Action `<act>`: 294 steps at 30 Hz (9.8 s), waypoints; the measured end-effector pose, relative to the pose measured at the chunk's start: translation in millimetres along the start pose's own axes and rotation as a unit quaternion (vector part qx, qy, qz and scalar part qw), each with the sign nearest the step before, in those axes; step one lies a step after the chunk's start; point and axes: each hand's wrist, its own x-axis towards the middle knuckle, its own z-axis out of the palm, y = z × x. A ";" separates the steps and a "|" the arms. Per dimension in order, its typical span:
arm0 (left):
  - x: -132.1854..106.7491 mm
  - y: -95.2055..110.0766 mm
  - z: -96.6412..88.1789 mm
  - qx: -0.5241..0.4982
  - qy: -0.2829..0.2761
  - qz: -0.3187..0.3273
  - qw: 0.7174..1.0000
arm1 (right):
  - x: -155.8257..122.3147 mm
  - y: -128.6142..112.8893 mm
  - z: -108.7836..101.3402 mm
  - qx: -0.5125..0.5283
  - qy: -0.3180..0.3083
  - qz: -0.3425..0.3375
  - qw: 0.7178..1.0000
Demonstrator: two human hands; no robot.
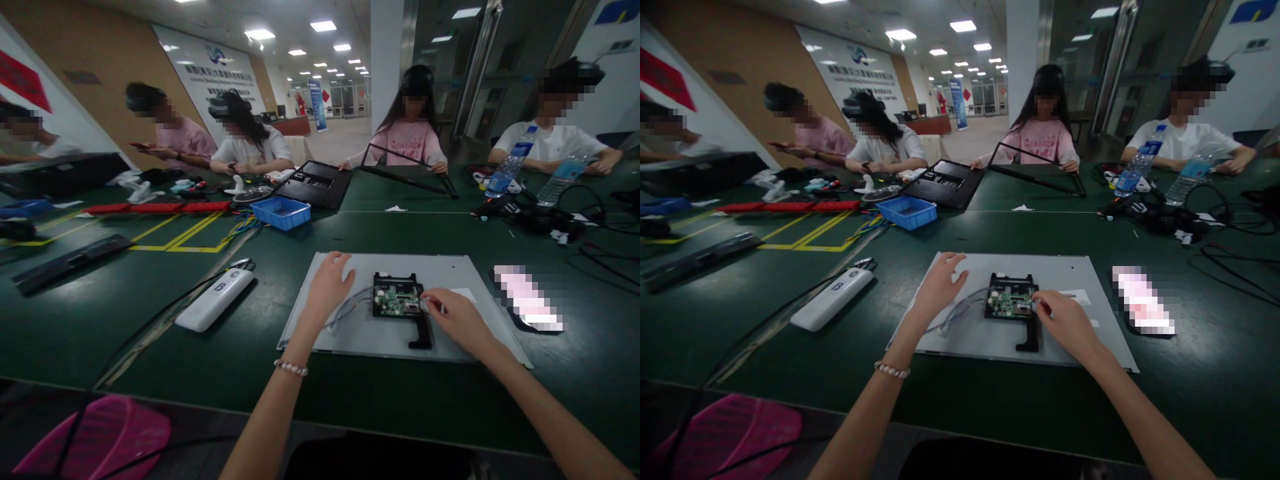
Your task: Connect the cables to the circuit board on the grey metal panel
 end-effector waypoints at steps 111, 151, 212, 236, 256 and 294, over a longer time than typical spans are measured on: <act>-62.5 -14.5 4.3 -0.166 -0.084 -0.076 0.980 | -7.4 -103.7 63.6 -0.096 -0.150 -0.255 0.950; -65.1 -12.0 0.4 -0.112 0.037 -0.078 0.990 | 12.9 -63.5 17.2 -0.045 0.007 -0.142 0.989; 86.0 103.1 69.0 0.087 -0.089 0.193 0.973 | 29.7 49.4 -25.6 -0.150 -0.054 0.206 0.966; 18.3 18.6 42.6 -0.127 -0.195 0.109 0.966 | 30.1 55.3 -26.6 -0.083 -0.103 0.149 0.980; 10.7 -4.0 33.2 -0.229 -0.318 0.122 0.912 | 44.3 60.8 -23.6 -0.165 -0.037 0.132 0.977; 8.0 -6.1 41.0 -0.212 -0.303 0.133 0.920 | 102.0 -20.4 38.6 -0.248 -0.078 -0.087 0.962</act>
